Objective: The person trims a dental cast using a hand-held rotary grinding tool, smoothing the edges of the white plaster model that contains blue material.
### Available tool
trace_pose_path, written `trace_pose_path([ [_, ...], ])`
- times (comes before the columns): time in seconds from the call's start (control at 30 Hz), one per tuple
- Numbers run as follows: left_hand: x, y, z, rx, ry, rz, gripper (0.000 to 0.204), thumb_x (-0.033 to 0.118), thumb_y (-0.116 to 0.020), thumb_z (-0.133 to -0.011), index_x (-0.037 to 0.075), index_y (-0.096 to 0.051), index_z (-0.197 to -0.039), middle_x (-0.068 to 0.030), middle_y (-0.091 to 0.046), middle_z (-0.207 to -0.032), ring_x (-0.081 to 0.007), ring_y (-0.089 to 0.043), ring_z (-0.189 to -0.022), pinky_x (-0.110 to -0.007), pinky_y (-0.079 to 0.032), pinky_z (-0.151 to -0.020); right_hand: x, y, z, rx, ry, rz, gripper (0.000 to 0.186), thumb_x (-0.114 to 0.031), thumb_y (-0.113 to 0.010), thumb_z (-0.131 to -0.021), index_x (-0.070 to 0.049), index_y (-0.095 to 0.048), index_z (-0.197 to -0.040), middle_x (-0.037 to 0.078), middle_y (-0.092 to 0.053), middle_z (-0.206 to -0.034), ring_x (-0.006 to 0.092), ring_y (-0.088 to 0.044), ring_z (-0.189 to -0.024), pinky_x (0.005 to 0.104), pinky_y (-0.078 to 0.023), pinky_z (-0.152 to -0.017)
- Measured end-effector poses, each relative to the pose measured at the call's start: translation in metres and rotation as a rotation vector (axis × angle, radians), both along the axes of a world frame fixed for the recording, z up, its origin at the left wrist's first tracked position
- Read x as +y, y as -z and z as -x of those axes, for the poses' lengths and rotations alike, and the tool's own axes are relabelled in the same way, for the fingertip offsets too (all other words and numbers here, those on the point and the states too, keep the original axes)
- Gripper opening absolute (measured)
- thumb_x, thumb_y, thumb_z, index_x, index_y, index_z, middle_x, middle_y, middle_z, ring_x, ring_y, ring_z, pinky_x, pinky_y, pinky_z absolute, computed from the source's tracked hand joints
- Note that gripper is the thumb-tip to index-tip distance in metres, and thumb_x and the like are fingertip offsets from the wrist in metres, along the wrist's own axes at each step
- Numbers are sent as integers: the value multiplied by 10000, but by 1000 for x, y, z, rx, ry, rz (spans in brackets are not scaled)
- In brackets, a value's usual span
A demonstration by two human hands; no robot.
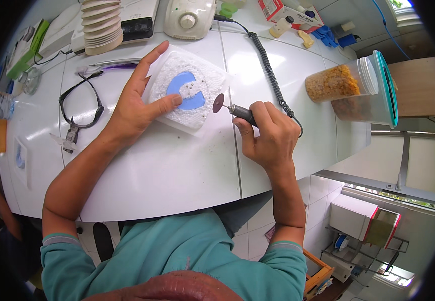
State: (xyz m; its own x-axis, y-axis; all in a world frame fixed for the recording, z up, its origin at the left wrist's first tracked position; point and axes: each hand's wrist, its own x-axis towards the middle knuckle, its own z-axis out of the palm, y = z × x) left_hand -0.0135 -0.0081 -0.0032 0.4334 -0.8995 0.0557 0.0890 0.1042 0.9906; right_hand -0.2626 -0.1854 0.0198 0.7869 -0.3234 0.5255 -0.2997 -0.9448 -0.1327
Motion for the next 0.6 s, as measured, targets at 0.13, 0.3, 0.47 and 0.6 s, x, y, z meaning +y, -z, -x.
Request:
trace_pose_path([
  [0.13,1,6,-2,-121,-34,27,994,146,-867,-969,141,-304,-1789,-151,-571,-1582,-252,-558,-1456,-400,-411,-1279,2,2,-3,20,-1,-4,412,-438,-834,-994,-104,-636,-857,35,-574,-703,248,-540,-534,383,-394,-507],
  [0.3,1,-1,0,-22,-7,38,948,199,-866,-987,97,-340,-1769,-163,-557,-1610,-262,-516,-1502,-395,-391,-1289,4,2,-6,40,-6,-1,404,-429,-839,-990,-103,-638,-863,35,-566,-698,249,-530,-529,388,-381,-501],
  [0.47,1,0,-1,-118,-6,13,889,179,-837,-994,159,-390,-1762,-139,-542,-1606,-256,-538,-1478,-393,-406,-1289,3,4,-7,50,-9,-5,402,-421,-840,-991,-99,-635,-864,33,-558,-690,244,-518,-521,387,-371,-496],
  [0.6,1,-3,-1,-167,-9,-6,864,187,-836,-998,160,-411,-1750,-143,-547,-1600,-261,-532,-1486,-394,-401,-1295,4,3,-8,62,-3,-6,398,-414,-841,-993,-100,-635,-862,33,-557,-686,237,-513,-515,385,-366,-492],
])
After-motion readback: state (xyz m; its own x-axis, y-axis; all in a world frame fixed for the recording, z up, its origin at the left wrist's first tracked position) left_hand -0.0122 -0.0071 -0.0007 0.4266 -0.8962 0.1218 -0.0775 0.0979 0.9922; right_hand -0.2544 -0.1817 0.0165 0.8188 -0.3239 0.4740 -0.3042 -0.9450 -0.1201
